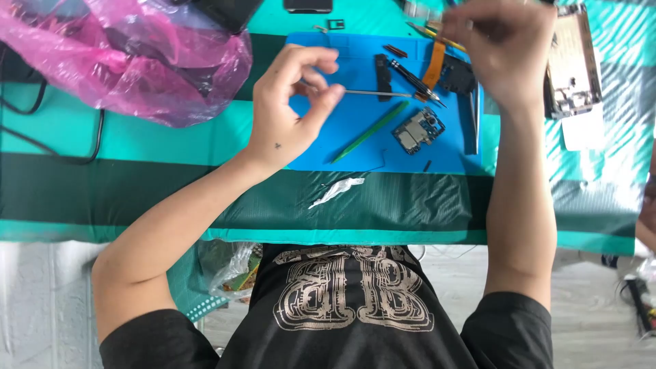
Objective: Reassembling internal components of a mobile phone, including connecting ribbon cables and placing the battery into the chassis.
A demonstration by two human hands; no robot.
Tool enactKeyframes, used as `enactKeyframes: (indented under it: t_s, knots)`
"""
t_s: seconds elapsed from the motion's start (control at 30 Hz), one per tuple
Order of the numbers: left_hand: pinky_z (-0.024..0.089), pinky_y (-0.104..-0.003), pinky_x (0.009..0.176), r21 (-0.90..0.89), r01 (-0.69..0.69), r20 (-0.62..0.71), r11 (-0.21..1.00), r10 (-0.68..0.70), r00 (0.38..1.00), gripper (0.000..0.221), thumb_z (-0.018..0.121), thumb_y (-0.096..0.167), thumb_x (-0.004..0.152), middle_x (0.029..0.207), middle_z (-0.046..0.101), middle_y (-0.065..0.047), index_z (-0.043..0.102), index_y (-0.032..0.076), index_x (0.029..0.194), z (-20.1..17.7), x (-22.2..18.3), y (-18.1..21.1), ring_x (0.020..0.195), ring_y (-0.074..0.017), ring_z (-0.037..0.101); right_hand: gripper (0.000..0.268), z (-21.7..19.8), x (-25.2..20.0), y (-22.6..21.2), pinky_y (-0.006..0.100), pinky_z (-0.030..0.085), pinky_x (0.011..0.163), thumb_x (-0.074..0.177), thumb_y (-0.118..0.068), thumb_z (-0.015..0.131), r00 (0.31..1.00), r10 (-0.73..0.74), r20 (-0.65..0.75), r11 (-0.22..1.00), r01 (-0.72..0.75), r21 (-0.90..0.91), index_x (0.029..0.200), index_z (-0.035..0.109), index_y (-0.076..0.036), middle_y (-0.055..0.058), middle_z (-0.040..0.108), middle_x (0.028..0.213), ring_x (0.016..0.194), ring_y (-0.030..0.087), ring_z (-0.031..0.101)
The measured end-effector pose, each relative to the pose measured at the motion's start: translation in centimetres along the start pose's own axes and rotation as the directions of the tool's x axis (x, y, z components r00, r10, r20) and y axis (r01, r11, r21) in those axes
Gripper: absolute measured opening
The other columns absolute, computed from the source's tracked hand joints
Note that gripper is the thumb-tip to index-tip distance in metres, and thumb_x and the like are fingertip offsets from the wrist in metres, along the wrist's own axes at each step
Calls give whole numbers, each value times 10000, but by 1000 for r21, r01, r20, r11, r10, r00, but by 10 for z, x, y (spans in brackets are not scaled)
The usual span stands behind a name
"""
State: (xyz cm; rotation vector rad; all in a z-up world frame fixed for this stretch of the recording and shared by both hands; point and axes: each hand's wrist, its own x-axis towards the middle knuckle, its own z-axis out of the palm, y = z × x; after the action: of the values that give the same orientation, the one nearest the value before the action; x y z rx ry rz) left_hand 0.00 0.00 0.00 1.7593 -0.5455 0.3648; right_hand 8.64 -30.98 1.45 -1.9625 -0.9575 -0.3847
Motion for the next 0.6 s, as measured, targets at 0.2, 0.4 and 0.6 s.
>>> enactKeyframes:
  t_s: [0.2,0.4,0.6]
  knots:
    - [637,-316,857,-70,-179,0,981,179,984,296,776,119,1047,1144,744,-111,630,90,1302,-5,-2,-8,920,-193,761,104,28,9,-68,335,583,810,1031,174,792,997,10,82,983,-25,183,969,736,110,224,727,989,903,293,742]
    - [588,-415,790,-20,-455,-16,890,455,891,69,738,5,1002,1001,748,-170,701,-41,1038,-7,4,5,868,-337,733,73,34,4,-73,347,583,856,983,78,809,996,-20,85,982,4,188,957,741,86,236,732,993,928,300,743]
    - [574,-402,761,106,-533,-15,839,538,843,55,708,14,1011,937,749,-152,702,-29,977,-13,9,10,815,-323,686,78,33,2,-73,344,592,853,977,93,810,996,-21,83,981,5,191,942,741,86,235,734,984,931,303,752]
